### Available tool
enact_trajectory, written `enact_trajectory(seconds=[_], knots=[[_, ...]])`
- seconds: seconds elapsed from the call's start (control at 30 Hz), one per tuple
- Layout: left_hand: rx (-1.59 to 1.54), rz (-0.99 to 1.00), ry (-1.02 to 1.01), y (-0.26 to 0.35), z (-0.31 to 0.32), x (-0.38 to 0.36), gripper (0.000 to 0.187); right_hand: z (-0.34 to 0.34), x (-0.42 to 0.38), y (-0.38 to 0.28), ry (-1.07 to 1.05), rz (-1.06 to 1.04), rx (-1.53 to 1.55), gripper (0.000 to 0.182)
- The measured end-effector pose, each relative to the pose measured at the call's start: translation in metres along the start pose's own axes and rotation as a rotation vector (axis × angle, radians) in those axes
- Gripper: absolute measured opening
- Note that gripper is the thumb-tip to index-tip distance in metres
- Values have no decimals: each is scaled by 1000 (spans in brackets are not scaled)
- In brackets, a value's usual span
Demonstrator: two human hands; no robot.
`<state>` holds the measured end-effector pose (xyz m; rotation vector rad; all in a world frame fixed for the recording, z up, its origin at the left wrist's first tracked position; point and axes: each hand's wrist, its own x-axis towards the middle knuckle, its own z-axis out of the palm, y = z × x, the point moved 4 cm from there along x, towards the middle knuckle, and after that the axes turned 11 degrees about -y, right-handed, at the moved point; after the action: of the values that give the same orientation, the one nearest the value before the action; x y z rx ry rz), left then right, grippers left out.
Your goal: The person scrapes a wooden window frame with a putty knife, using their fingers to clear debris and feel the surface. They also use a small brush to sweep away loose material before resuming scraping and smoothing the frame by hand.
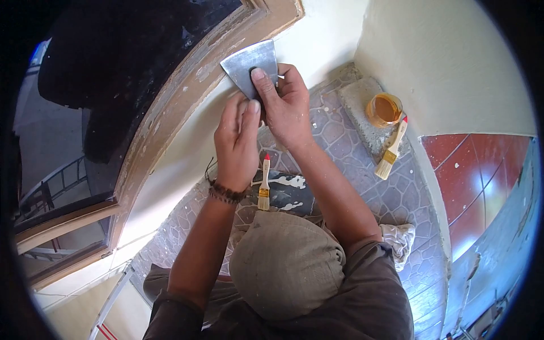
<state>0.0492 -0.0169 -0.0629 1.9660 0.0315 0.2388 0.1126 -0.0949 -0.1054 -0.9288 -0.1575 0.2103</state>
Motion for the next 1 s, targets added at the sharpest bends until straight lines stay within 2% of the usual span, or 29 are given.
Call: enact_trajectory(seconds=[0.1, 0.13, 0.23, 0.3, 0.47, 0.77, 0.83, 1.0], knots=[[-45, -110, 13, -8, 8, 17, 30, -4, 4, -12, 50, -44, -13, 24], [-163, -120, 100, -9, 12, 22, 28, -7, 6, -14, 19, -18, -17, 24], [-139, -122, 74, -14, 14, 31, 31, -9, 9, -19, 14, -12, -17, 25], [-125, -100, 101, -11, 14, 33, 32, -10, 14, -21, -75, 19, 37, 24], [-150, -83, 130, -12, 16, 34, 33, -6, 9, -23, -5, -24, 11, 23], [21, -23, 123, -18, 3, 35, 33, 0, 9, -14, 42, -36, 86, 24], [192, 42, 183, -9, -2, 33, 31, 2, 10, -10, 15, 50, 150, 25], [191, 39, 184, -3, 0, 33, 27, 4, 13, -12, 57, -35, 90, 25]])
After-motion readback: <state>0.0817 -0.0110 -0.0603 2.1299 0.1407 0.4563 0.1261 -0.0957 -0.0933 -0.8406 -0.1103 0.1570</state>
